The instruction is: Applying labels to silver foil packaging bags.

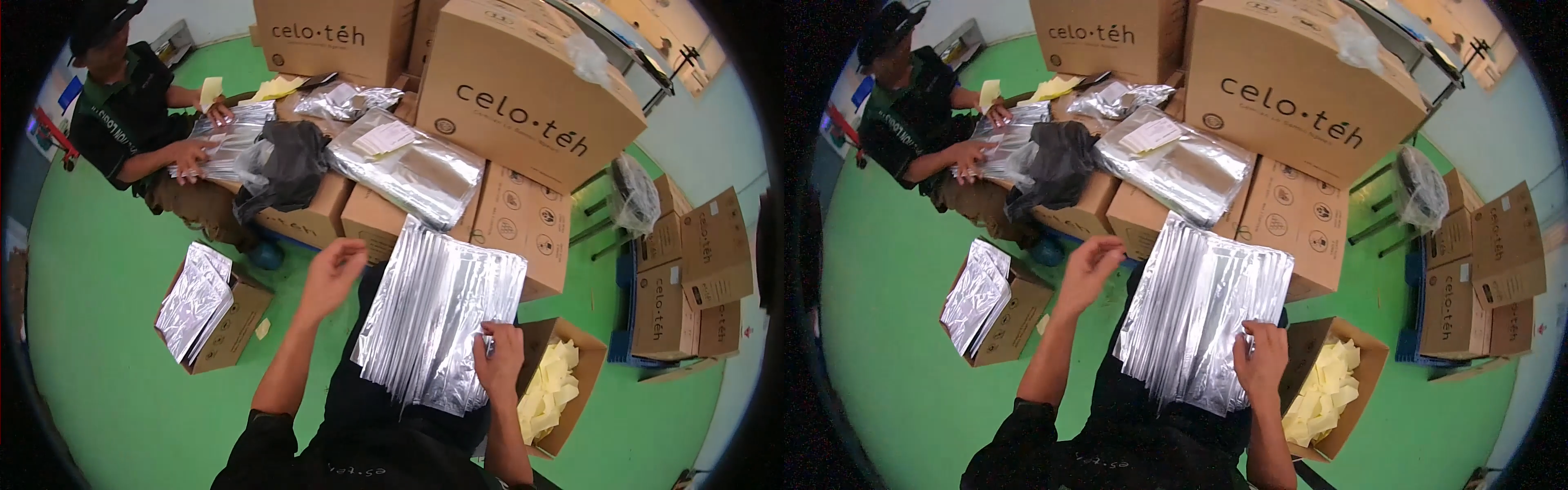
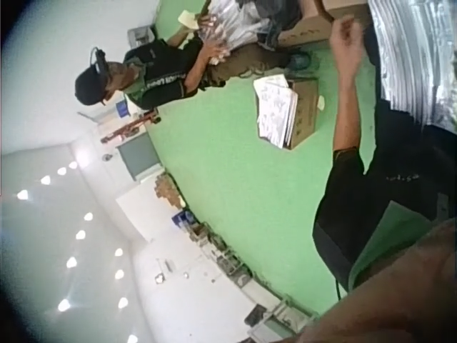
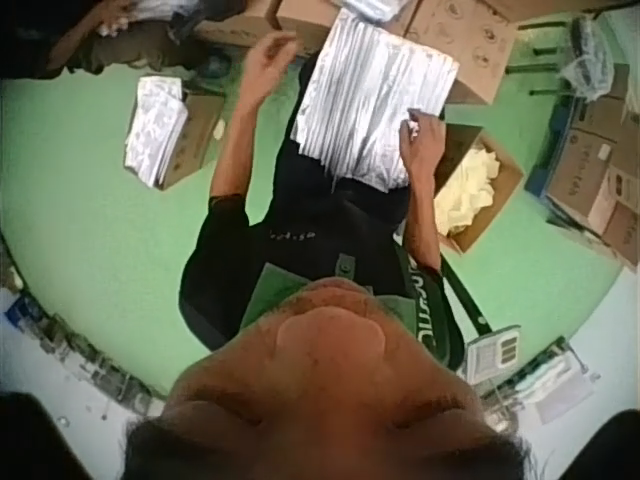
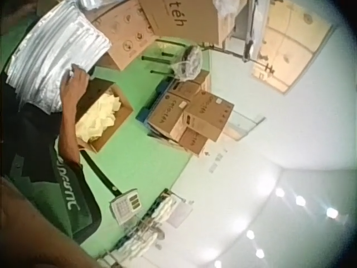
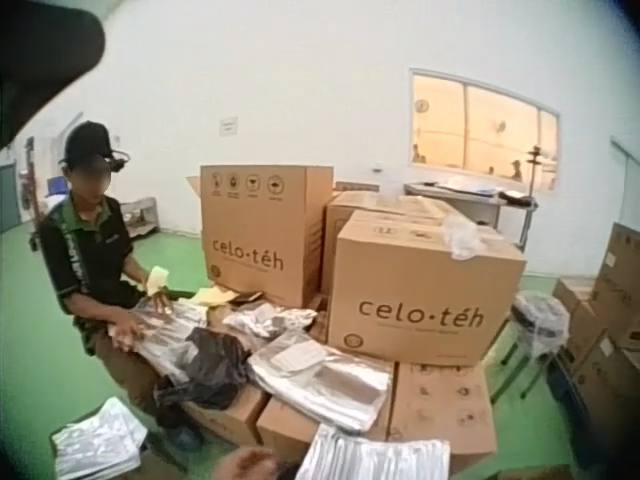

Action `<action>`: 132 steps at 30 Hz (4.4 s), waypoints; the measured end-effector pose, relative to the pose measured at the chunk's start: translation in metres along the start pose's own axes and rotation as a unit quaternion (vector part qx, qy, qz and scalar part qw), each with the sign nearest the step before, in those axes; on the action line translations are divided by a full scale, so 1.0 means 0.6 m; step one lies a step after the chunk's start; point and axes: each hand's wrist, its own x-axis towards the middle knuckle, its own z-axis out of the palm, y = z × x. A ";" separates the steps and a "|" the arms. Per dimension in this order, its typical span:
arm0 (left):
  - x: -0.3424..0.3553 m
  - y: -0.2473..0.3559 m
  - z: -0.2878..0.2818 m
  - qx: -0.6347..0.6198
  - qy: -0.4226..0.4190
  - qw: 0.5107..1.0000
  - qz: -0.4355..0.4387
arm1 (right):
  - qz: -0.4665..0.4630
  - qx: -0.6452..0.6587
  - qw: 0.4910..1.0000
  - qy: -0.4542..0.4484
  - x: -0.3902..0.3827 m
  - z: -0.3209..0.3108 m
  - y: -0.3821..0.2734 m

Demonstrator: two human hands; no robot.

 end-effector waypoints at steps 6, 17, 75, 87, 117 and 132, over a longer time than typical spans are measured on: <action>-0.053 0.063 0.158 0.256 -0.037 0.964 0.057 | -0.020 0.008 0.996 0.082 -0.011 0.024 0.021; 0.008 0.010 0.107 0.280 -0.038 0.959 0.016 | -0.025 0.034 0.995 0.087 -0.017 0.010 0.026; -0.077 0.157 0.235 0.266 -0.061 0.940 0.206 | 0.163 0.556 0.815 -0.002 0.055 -0.030 -0.124; -0.100 0.057 0.205 -0.418 -0.303 0.824 -0.232 | 0.100 0.419 0.876 -0.217 0.029 -0.041 -0.093; -0.115 0.044 0.237 -0.643 -0.191 0.718 -0.187 | -0.125 0.090 0.977 -0.147 0.061 -0.100 -0.123; -0.083 0.123 0.165 -0.498 -0.310 0.791 -0.172 | 0.049 0.436 0.860 -0.258 0.067 -0.131 -0.063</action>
